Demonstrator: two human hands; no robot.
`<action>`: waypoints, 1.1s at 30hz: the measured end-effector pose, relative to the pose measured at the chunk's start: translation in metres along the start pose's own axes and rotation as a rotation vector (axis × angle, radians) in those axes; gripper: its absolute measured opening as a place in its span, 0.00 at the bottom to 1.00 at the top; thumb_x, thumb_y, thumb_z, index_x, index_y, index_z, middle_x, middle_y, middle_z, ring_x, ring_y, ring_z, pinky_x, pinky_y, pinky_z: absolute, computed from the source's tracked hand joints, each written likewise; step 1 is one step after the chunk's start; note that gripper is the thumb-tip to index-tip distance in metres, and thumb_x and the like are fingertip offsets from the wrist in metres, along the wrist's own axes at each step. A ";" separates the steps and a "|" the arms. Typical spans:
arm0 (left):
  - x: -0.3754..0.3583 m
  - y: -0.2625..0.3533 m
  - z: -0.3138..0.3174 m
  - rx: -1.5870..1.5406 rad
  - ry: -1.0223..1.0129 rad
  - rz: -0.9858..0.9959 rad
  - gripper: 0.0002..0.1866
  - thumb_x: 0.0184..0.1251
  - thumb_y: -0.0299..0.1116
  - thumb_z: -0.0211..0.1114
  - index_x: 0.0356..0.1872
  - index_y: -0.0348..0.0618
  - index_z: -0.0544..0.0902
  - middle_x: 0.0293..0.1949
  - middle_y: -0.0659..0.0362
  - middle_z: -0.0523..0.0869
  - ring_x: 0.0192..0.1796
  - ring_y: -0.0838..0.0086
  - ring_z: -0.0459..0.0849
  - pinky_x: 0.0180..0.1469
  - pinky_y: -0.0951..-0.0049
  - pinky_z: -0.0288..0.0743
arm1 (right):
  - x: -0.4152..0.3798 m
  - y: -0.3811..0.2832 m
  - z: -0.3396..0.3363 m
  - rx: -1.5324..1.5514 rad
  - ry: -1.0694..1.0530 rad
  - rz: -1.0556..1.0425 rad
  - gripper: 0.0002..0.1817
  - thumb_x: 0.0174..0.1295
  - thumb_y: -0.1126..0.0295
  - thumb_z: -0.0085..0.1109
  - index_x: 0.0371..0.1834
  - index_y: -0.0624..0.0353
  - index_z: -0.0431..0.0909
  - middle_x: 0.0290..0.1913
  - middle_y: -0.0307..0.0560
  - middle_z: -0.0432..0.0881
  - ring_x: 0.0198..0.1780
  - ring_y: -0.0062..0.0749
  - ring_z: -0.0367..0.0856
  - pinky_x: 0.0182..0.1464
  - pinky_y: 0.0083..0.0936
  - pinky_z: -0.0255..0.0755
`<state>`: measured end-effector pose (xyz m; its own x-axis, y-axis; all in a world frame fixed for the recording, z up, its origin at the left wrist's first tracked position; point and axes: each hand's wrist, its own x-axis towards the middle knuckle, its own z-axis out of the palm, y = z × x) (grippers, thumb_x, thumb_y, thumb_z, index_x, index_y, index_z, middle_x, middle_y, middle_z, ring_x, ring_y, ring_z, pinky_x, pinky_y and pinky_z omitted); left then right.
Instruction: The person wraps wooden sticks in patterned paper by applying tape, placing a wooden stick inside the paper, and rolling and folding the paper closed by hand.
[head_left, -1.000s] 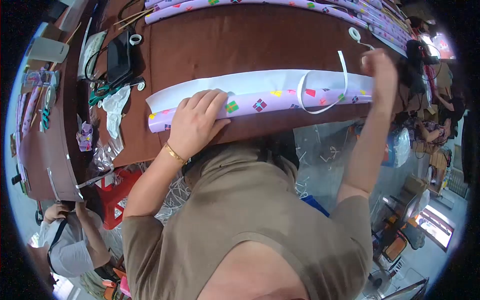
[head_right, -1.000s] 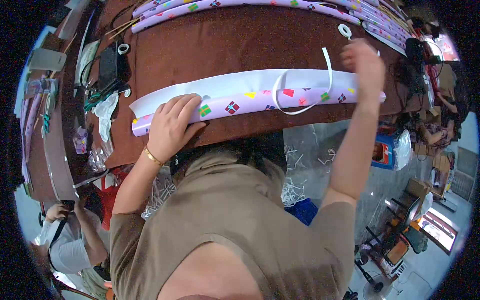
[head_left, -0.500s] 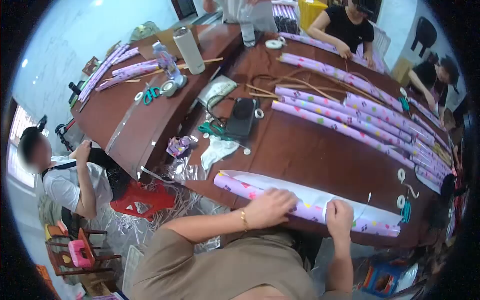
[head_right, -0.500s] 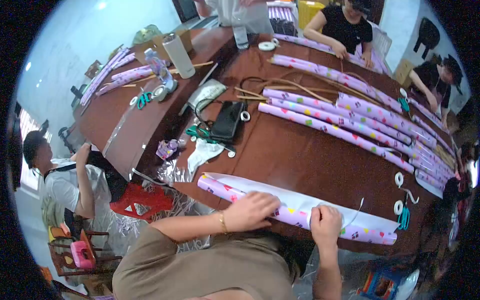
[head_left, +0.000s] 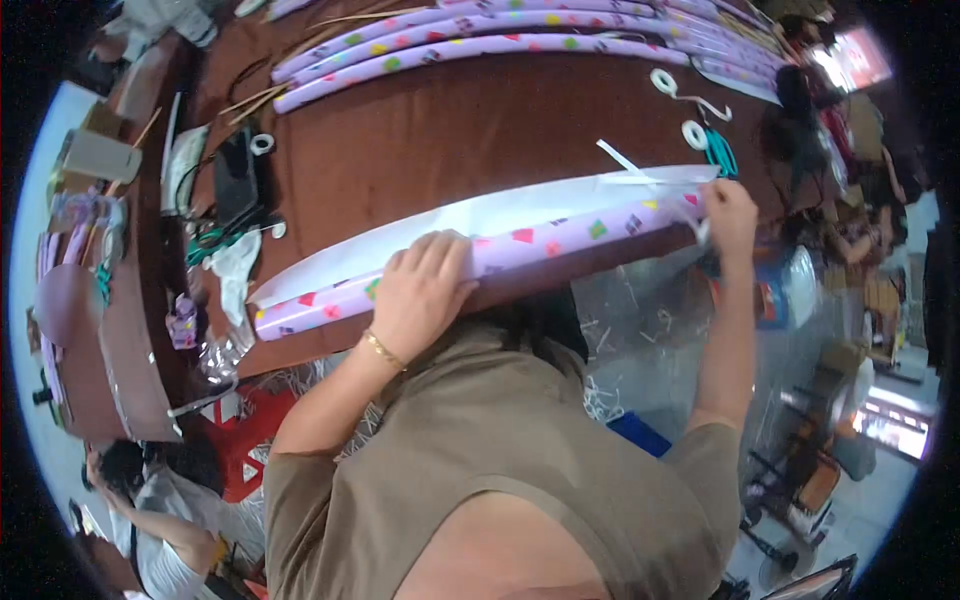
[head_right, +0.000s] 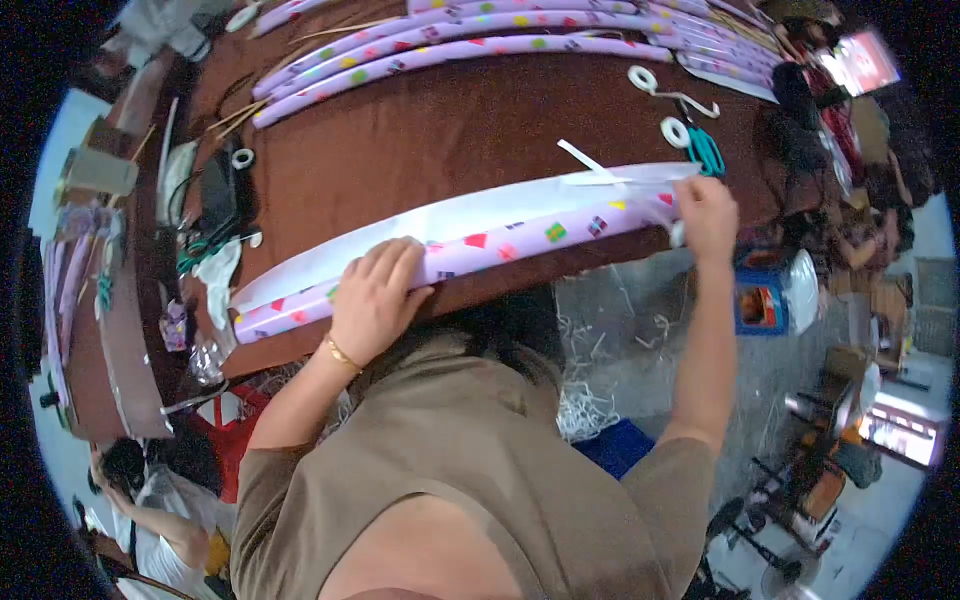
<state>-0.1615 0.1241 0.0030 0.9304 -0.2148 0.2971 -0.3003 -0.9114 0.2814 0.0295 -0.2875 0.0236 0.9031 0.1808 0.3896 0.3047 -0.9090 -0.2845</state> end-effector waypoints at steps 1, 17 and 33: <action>0.001 0.001 -0.001 -0.022 -0.008 0.013 0.28 0.54 0.40 0.72 0.56 0.43 0.76 0.56 0.54 0.80 0.59 0.61 0.78 0.54 0.59 0.75 | 0.001 0.038 -0.019 -0.065 0.001 0.140 0.14 0.65 0.62 0.62 0.40 0.63 0.83 0.36 0.55 0.85 0.38 0.44 0.85 0.43 0.33 0.75; 0.025 0.012 -0.003 -0.022 -0.019 0.038 0.27 0.55 0.43 0.73 0.52 0.41 0.77 0.50 0.55 0.82 0.51 0.61 0.80 0.51 0.61 0.72 | 0.075 0.057 -0.091 0.016 0.005 0.217 0.18 0.70 0.60 0.57 0.54 0.60 0.82 0.50 0.49 0.86 0.54 0.30 0.82 0.59 0.27 0.72; 0.173 0.040 0.062 -0.388 -0.187 -0.056 0.17 0.54 0.33 0.66 0.46 0.41 0.87 0.42 0.49 0.88 0.47 0.55 0.86 0.53 0.60 0.79 | 0.022 -0.060 0.076 -0.012 -0.069 -0.381 0.04 0.56 0.65 0.64 0.28 0.50 0.83 0.59 0.35 0.81 0.70 0.44 0.66 0.72 0.53 0.50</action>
<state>0.0006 0.0284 0.0089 0.9589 -0.2609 0.1115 -0.2718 -0.7319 0.6249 0.0544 -0.2009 -0.0172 0.7446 0.5308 0.4048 0.6187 -0.7764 -0.1201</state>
